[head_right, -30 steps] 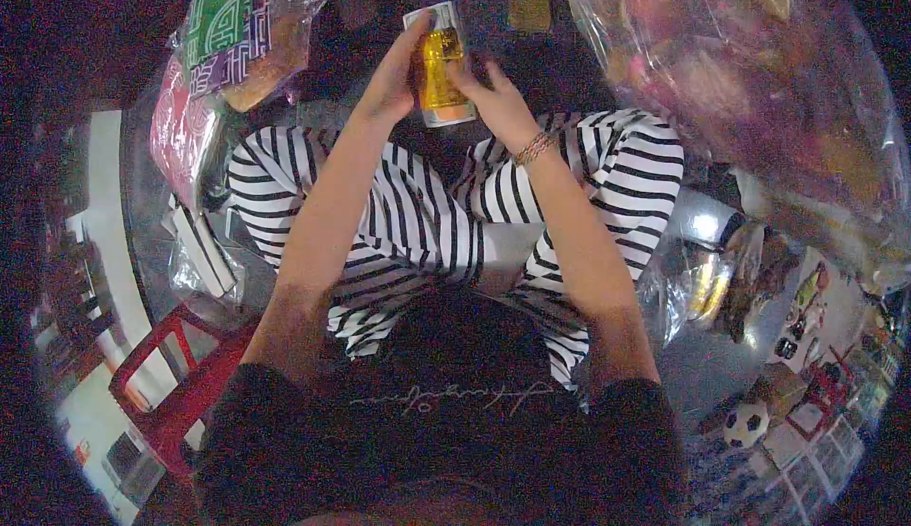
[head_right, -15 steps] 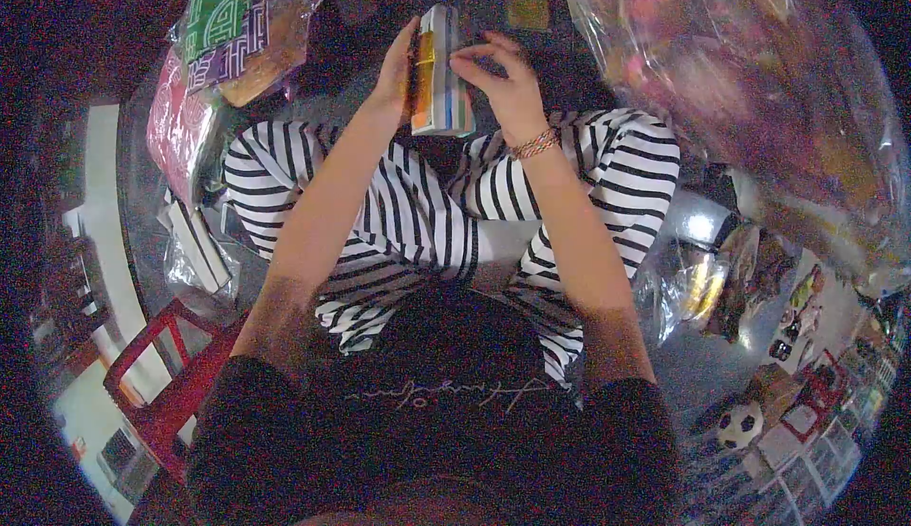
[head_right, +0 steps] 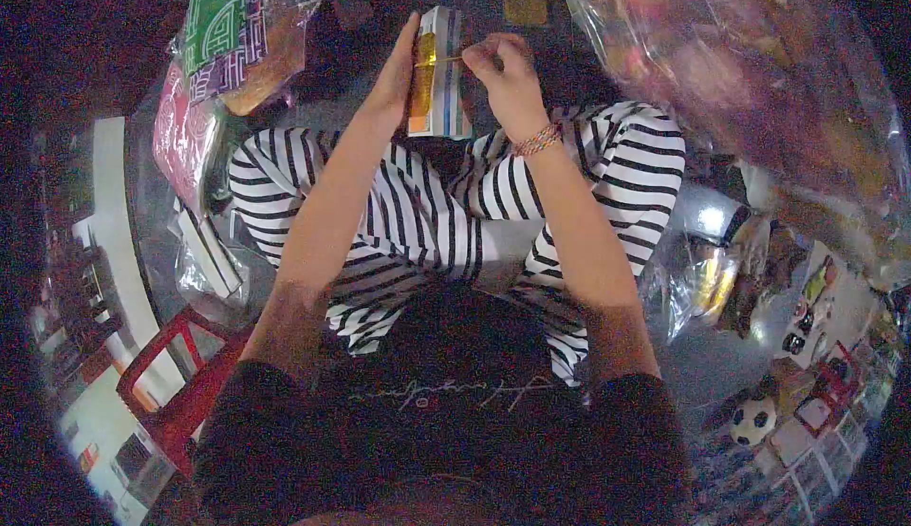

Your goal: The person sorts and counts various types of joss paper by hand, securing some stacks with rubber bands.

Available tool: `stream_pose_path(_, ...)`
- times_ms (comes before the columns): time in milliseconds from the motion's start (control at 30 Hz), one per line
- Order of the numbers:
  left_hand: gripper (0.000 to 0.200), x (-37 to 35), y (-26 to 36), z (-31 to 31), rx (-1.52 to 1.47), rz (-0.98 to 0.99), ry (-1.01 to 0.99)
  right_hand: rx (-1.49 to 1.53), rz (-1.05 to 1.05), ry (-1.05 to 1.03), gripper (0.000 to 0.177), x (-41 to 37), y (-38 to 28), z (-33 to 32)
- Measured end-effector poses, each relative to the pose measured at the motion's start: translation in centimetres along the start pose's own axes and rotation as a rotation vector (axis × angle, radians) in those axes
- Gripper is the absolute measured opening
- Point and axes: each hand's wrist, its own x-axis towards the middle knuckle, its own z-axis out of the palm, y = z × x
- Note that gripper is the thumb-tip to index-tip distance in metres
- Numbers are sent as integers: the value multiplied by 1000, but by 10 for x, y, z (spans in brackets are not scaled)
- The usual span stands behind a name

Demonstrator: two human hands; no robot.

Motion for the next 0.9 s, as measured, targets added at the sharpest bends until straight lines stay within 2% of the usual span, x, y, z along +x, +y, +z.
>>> stream_pose_path(167, 47, -4, 5, -1, -6, -32, -47, -214, -202, -29, 18, 4, 1, -1)
stream_pose_path(300, 47, 0, 5, -2, 88, 3, -49, -201, -223, -49, 19, 5, -11, -6)
stream_pose_path(367, 46, 2, 3, -4, 107, -26, -49, -318, -331, 39, 19, 3, -8, -8)
stream_pose_path(533, 44, 4, -2, -5, 154, -53, -76, -300, -270, 91, 21, 3, -2, -11)
stream_pose_path(600, 43, 7, -2, -6, 83, -53, -126, -279, -274, 107, 22, 4, 1, -9)
stream_pose_path(667, 42, 6, -3, -11, 92, -34, -103, -40, -84, -72, 22, 3, 3, -5)
stream_pose_path(700, 42, 3, -2, -11, 105, -17, -78, -41, -85, -76, 22, 3, -1, -6)
stream_pose_path(767, 42, 0, -1, -10, 136, -31, -70, 179, 190, -338, 23, 3, -9, -14)
stream_pose_path(800, 42, -1, -1, -9, 173, -48, -66, 181, 189, -338, 23, 4, -15, -17)
stream_pose_path(867, 43, -1, -5, -8, 165, -99, -122, 351, 505, -452, 27, 4, -23, -23)
stream_pose_path(900, 43, -3, -5, -2, 153, -150, -178, 354, 504, -450, 27, 5, -20, -28)
